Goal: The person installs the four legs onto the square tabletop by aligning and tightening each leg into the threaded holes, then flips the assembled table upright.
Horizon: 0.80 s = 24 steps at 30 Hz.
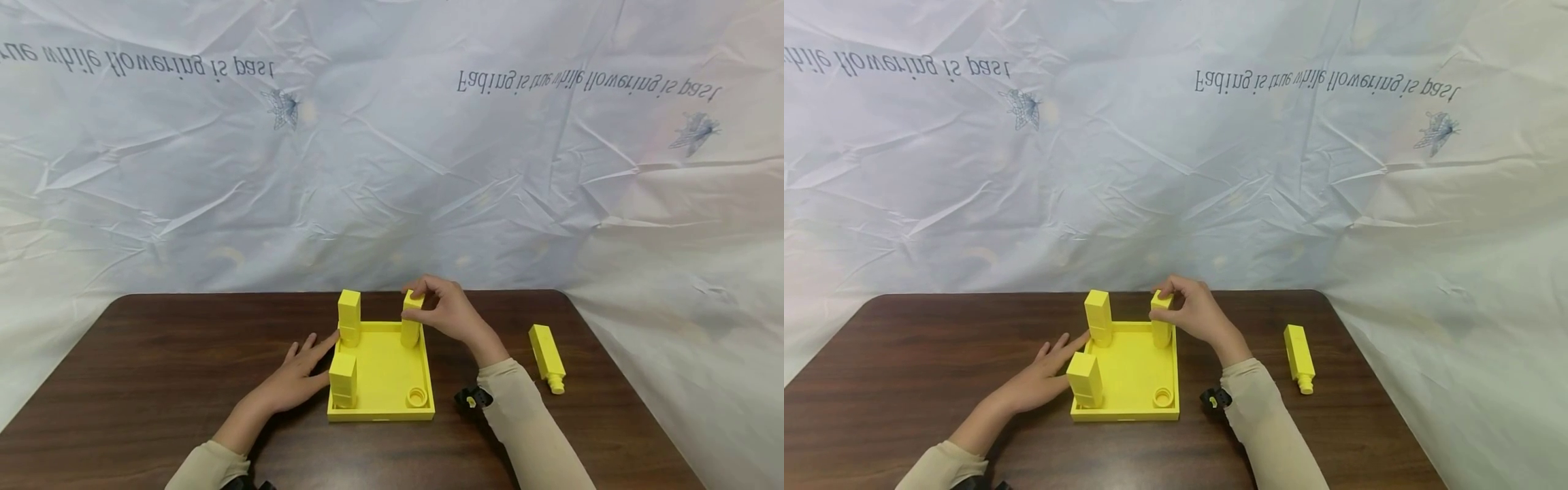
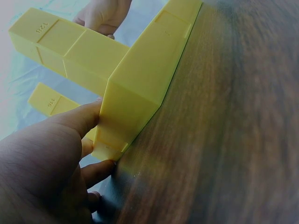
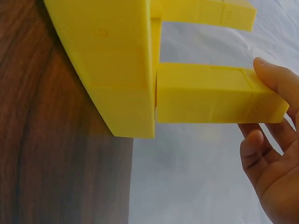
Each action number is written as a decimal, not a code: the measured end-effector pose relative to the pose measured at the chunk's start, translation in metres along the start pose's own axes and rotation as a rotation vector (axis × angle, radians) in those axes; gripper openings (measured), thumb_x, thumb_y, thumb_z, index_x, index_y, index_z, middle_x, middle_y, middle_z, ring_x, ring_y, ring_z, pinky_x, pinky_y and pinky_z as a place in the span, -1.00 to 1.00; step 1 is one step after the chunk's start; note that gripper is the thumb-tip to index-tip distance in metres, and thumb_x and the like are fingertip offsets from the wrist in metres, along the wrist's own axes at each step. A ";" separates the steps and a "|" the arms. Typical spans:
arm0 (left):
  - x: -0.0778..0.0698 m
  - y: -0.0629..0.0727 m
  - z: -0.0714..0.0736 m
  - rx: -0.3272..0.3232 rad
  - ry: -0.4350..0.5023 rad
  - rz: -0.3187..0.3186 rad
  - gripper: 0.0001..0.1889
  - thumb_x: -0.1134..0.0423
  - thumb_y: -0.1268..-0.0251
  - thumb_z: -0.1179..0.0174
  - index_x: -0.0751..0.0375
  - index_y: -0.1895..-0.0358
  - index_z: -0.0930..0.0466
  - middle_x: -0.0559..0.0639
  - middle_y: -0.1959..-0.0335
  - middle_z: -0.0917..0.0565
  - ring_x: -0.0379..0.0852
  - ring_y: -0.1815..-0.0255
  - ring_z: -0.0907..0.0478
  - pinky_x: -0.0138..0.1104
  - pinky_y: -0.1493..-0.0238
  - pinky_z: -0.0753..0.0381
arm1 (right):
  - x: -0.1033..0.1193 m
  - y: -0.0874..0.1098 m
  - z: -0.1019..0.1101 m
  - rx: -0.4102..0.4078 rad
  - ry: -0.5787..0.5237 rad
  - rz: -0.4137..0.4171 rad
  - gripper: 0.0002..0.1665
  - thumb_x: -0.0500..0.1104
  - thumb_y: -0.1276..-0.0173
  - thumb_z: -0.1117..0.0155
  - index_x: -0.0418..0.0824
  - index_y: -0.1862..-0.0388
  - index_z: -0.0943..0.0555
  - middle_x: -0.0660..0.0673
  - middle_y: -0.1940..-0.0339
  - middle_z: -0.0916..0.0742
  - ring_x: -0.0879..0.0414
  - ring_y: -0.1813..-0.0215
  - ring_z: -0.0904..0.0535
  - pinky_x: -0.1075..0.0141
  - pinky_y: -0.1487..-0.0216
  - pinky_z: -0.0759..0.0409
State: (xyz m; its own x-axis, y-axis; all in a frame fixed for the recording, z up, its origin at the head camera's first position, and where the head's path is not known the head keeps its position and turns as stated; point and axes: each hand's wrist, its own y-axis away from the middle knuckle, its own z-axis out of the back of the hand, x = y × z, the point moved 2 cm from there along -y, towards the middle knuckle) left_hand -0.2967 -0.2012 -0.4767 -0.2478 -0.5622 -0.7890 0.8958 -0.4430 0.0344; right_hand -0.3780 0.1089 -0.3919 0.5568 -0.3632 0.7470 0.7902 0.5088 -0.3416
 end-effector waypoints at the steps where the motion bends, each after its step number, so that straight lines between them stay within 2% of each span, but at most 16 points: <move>1: -0.001 0.001 0.000 0.002 0.001 0.001 -0.15 -0.14 -0.61 -0.18 0.00 -0.75 0.03 0.15 -0.72 -0.08 0.34 -0.73 0.39 0.31 -0.57 0.58 | 0.000 0.000 -0.001 0.003 -0.004 -0.001 -0.72 -0.21 -0.37 -0.58 -0.11 0.25 -0.56 -0.16 -0.17 -0.78 0.01 0.41 -0.56 0.24 0.33 -0.59; 6: -0.001 0.001 0.000 0.002 0.002 0.002 -0.15 -0.14 -0.61 -0.17 0.01 -0.75 0.03 0.16 -0.72 -0.08 0.33 -0.73 0.39 0.31 -0.57 0.58 | -0.001 0.000 -0.002 0.000 -0.012 0.000 -0.69 -0.23 -0.36 -0.58 -0.11 0.28 -0.53 -0.08 -0.07 -0.79 0.01 0.41 -0.58 0.25 0.35 -0.58; 16: -0.001 0.001 0.001 0.006 0.010 0.001 -0.16 -0.12 -0.62 -0.17 -0.01 -0.75 0.03 0.15 -0.72 -0.08 0.33 -0.73 0.40 0.31 -0.57 0.58 | -0.001 0.001 -0.003 -0.017 -0.006 -0.012 -0.59 -0.23 -0.35 -0.59 -0.13 0.32 -0.43 -0.12 -0.02 -0.75 -0.01 0.33 -0.62 0.24 0.33 -0.57; 24: -0.001 0.001 0.001 0.003 0.012 0.011 -0.17 -0.12 -0.62 -0.17 -0.02 -0.75 0.02 0.16 -0.72 -0.09 0.32 -0.73 0.39 0.32 -0.57 0.57 | -0.002 0.001 -0.003 -0.027 0.001 -0.021 -0.56 -0.20 -0.32 -0.62 -0.12 0.32 -0.41 -0.11 0.00 -0.72 -0.01 0.35 -0.60 0.23 0.35 -0.58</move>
State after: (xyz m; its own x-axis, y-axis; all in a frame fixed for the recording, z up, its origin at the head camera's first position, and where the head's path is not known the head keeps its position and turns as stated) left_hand -0.2963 -0.2013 -0.4752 -0.2334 -0.5589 -0.7957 0.8972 -0.4392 0.0453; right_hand -0.3776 0.1074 -0.3953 0.5407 -0.3742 0.7534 0.8081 0.4798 -0.3416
